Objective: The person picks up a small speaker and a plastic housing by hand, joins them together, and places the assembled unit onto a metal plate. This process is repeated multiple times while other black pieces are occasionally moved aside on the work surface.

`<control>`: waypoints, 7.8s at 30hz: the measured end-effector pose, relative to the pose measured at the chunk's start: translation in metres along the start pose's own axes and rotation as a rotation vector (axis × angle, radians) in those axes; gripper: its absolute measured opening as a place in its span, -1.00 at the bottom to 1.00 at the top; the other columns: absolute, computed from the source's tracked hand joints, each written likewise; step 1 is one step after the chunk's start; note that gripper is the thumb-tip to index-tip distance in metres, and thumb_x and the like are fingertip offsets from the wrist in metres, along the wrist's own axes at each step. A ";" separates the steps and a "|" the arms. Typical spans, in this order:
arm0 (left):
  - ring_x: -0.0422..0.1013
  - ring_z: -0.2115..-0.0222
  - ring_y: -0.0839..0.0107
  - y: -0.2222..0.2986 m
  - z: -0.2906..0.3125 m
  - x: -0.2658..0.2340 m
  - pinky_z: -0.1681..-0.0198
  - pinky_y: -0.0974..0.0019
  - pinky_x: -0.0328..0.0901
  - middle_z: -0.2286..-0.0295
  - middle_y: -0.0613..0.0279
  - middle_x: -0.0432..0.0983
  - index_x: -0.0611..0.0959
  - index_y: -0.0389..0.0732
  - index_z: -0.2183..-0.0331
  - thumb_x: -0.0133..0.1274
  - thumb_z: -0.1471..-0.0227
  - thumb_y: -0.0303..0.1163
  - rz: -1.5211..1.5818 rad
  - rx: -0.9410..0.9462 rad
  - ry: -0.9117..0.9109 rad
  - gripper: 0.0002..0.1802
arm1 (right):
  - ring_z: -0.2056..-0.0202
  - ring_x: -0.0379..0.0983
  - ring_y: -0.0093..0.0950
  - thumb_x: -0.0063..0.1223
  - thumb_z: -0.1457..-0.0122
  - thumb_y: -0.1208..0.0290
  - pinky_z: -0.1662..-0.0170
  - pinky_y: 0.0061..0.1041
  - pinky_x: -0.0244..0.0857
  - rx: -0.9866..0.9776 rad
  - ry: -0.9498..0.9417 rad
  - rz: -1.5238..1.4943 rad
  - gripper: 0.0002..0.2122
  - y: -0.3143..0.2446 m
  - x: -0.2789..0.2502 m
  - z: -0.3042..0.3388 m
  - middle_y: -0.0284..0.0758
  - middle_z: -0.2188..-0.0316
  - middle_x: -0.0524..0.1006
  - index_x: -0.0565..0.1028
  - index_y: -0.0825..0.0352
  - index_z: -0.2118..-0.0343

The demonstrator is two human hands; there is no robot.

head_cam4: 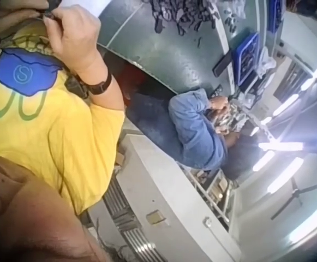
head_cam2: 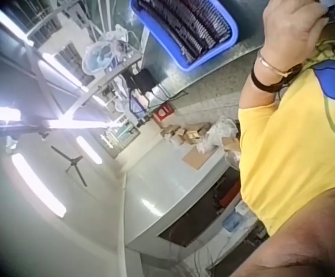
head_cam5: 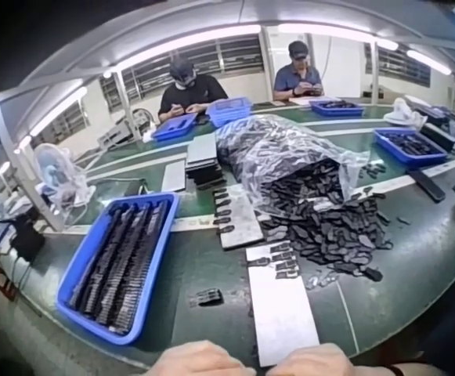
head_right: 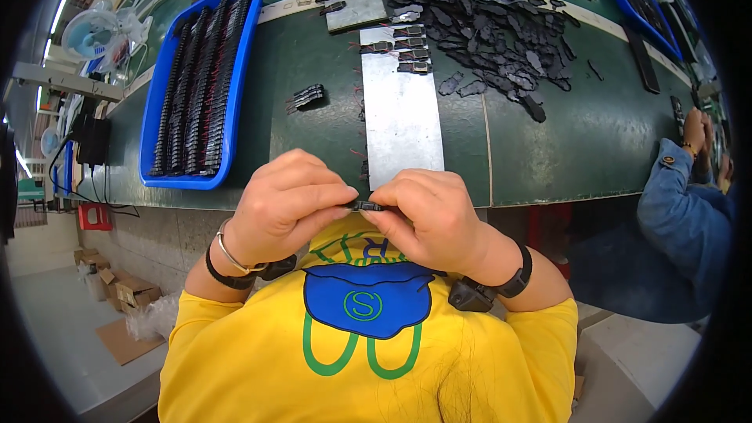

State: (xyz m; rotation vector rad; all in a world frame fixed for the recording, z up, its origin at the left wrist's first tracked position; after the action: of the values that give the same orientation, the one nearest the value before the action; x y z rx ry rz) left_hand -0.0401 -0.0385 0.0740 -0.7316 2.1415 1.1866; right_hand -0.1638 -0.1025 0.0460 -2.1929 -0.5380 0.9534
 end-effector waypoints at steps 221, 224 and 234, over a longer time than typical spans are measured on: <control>0.49 0.55 0.53 -0.053 0.029 0.081 0.47 0.52 0.40 0.47 0.13 0.60 0.61 -0.38 0.25 -0.02 -0.19 -0.42 1.271 -0.897 -0.069 -0.78 | 0.49 0.50 -0.29 0.30 0.16 0.58 0.47 -0.42 0.37 -0.107 0.065 0.435 -0.69 -0.019 -0.014 0.013 -0.16 0.38 0.54 0.51 0.46 0.29; 0.50 0.54 0.53 -0.052 0.029 0.081 0.45 0.52 0.40 0.46 0.12 0.60 0.61 -0.38 0.24 -0.03 -0.20 -0.42 1.255 -0.889 -0.075 -0.78 | 0.49 0.50 -0.28 0.29 0.15 0.58 0.47 -0.43 0.37 -0.098 0.069 0.428 -0.70 -0.019 -0.015 0.012 -0.16 0.39 0.54 0.51 0.46 0.29; 0.47 0.53 0.61 -0.048 0.028 0.082 0.44 0.54 0.40 0.47 0.25 0.58 0.62 -0.34 0.26 -0.02 -0.20 -0.36 1.247 -0.883 -0.054 -0.76 | 0.49 0.50 -0.28 0.28 0.15 0.60 0.47 -0.42 0.37 -0.107 0.077 0.440 -0.72 -0.020 -0.014 0.012 -0.16 0.39 0.53 0.51 0.47 0.31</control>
State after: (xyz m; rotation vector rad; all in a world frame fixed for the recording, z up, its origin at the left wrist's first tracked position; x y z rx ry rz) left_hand -0.0561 -0.0509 -0.0232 0.5177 1.8871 2.7894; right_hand -0.1838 -0.0920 0.0606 -2.4893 -0.0666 1.0753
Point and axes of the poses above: each hand's wrist, its own z-axis away from the middle knuckle, its own x-axis out of the palm, y = z × x, the point moved 8 cm from there along -z, towards the middle knuckle
